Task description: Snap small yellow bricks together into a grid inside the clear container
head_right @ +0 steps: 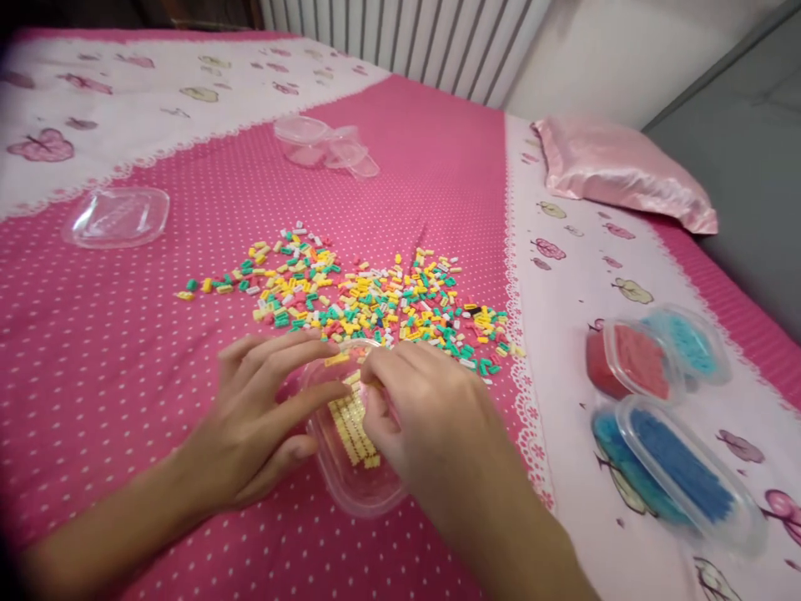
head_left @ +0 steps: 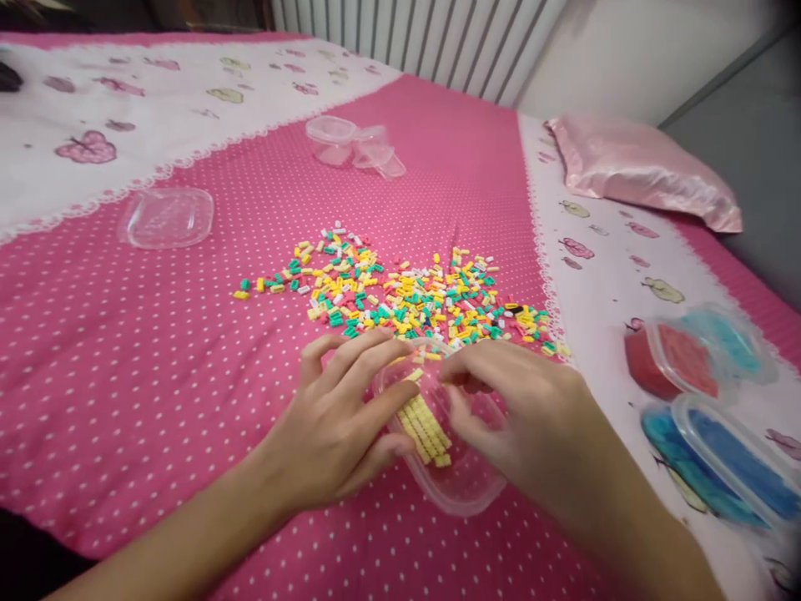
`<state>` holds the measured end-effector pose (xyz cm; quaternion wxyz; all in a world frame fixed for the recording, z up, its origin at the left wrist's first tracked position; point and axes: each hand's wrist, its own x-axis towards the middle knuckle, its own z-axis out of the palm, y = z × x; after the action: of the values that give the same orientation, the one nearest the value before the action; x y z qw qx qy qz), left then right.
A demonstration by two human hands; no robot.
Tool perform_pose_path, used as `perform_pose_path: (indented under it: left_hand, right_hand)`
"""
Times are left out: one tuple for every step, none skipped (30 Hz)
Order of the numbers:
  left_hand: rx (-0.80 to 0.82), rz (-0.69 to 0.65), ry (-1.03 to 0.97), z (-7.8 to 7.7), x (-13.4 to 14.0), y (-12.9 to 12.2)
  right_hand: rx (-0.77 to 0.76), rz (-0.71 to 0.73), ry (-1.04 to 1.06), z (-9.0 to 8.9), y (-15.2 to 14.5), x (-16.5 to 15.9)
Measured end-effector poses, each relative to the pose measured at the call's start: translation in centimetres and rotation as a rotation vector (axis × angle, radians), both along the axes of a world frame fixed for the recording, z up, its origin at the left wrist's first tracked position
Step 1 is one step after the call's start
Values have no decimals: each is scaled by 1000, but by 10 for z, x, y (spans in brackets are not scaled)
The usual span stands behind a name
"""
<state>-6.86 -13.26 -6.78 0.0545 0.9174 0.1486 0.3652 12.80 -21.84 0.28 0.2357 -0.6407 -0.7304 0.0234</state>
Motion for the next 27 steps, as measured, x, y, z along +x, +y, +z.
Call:
perform_pose_path:
  left_hand:
    - [13, -1, -7, -1, 1, 0]
    - [24, -3, -9, -1, 1, 0]
    - [33, -5, -14, -2, 2, 0]
    - [37, -6, -24, -3, 2, 0]
    - [40, -7, -33, -3, 2, 0]
    - [42, -9, -35, -3, 2, 0]
    - [41, -11, -33, -3, 2, 0]
    - [41, -12, -33, -3, 2, 0]
    - [40, -13, -28, -2, 2, 0]
    - [38, -15, -21, -1, 2, 0]
    - [37, -18, -19, -1, 2, -1]
    - [35, -21, -22, 0, 2, 0]
    - [33, -21, -24, 0, 2, 0]
    - [29, -20, -25, 0, 1, 0]
    - [26, -20, -27, 0, 1, 0]
    - [24, -18, -29, 0, 1, 0]
    - [22, -17, -30, 0, 1, 0]
    - [20, -18, -29, 0, 1, 0]
    - [20, -20, -34, -1, 2, 0]
    - [21, -20, -37, -1, 2, 0]
    - [21, -20, -36, -2, 2, 0]
    - [22, -20, -39, -3, 2, 0]
    - [24, -20, -44, -4, 2, 0]
    - [26, -18, -50, -4, 2, 0]
    - [24, -16, -53, -5, 2, 0]
    - [24, -15, -58, -5, 2, 0]
    - [24, -14, -63, -5, 3, 0]
  right_hand:
    - [-4, -5, -64, -4, 1, -3]
    - [-10, -3, -123, -7, 3, -5]
    - [-11, 13, -181, -9, 5, -5]
    - [2, 40, -238, -10, 7, -4]
    - [32, 75, -296, -9, 10, -4]
    - [70, 115, -355, -8, 13, -3]
    - [108, 156, -412, -6, 16, -3]
    - [136, 196, -462, -4, 19, -3]
    - [151, 232, -504, -3, 21, -3]
    - [158, 258, -535, -2, 23, -3]
    - [158, 277, -556, -2, 24, -3]
    - [155, 286, -568, -2, 25, -3]
    - [150, 286, -570, -2, 26, -3]
    - [143, 282, -566, -3, 27, -4]
    - [137, 277, -557, -4, 27, -4]
    - [127, 275, -549, -5, 27, -4]
    - [118, 271, -543, -5, 28, -4]
    - [115, 263, -538, -6, 28, -5]
    - [114, 255, -538, -6, 28, -5]
    - [115, 248, -537, -6, 28, -5]
    - [119, 243, -535, -6, 28, -5]
    - [122, 245, -531, -6, 28, -5]
    - [126, 247, -520, -6, 27, -4]
    - [128, 250, -505, -5, 26, -3]
    - [128, 254, -490, -5, 25, -2]
    - [125, 250, -482, -5, 24, 0]
    - [119, 236, -486, -5, 23, 1]
